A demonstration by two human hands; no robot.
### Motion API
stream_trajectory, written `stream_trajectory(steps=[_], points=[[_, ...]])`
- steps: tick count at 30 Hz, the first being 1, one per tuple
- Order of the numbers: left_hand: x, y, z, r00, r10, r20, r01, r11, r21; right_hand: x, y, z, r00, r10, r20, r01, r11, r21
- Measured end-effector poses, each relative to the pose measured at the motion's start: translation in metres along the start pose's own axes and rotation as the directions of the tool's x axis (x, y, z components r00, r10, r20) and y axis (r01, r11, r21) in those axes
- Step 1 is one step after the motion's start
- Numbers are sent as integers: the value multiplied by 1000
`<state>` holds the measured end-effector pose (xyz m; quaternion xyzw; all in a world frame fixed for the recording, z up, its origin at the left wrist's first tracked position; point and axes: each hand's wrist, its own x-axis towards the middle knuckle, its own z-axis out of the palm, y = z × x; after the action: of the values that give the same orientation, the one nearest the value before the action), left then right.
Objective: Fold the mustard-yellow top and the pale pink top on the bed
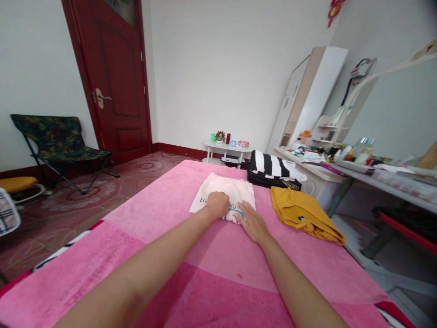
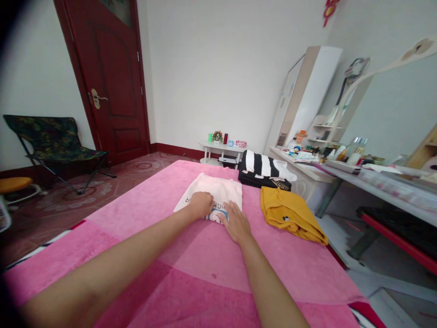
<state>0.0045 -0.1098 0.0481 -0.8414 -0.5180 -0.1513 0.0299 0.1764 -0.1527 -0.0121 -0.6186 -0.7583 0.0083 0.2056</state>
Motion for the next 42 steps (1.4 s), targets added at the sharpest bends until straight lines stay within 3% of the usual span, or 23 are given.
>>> stream_trajectory(steps=[4, 10, 12, 15, 19, 21, 25, 28, 31, 34, 36, 39, 42], points=[[37, 8, 3, 998, 33, 55, -31, 999, -27, -1, -3, -5, 997, -35, -68, 36, 999, 11], [47, -3, 48, 992, 66, 110, -54, 992, -112, -4, 0, -11, 976, 61, -211, -38, 993, 110], [45, -7, 57, 992, 57, 114, -42, 992, -122, -2, 1, -14, 972, 126, -200, -105, 988, 114], [43, -7, 58, 992, 53, 116, -39, 992, -123, 13, -4, -24, 969, 223, -110, -226, 974, -16], [42, -4, 56, 992, 53, 111, -40, 992, -117, 45, -10, -34, 970, 233, -64, -240, 962, -135], [44, -5, 57, 992, 56, 113, -43, 992, -123, 58, -5, -29, 974, 211, -76, -218, 971, -102], [50, -21, 59, 990, 54, 128, -34, 988, -148, 64, 15, -2, 966, 258, 17, -257, 966, -26], [53, -36, 60, 992, -23, 123, 41, 988, -147, 61, 30, 14, 961, 275, 14, -275, 961, 6], [54, -45, 61, 975, -207, 80, 216, 967, -135, 59, 41, 19, 951, 288, -116, -276, 955, 108], [53, -45, 62, 914, -404, -18, 399, 908, -130, 58, 49, 19, 908, 325, -264, -271, 937, 219], [52, -46, 62, 864, -498, -66, 486, 862, -140, 57, 51, 18, 889, 351, -295, -270, 921, 281], [53, -50, 60, 788, -614, -43, 598, 780, -184, 56, 50, 12, 880, 394, -264, -283, 884, 373], [54, -57, 56, 778, -628, -2, 613, 760, -218, 55, 44, 6, 869, 471, -148, -319, 765, 560]])
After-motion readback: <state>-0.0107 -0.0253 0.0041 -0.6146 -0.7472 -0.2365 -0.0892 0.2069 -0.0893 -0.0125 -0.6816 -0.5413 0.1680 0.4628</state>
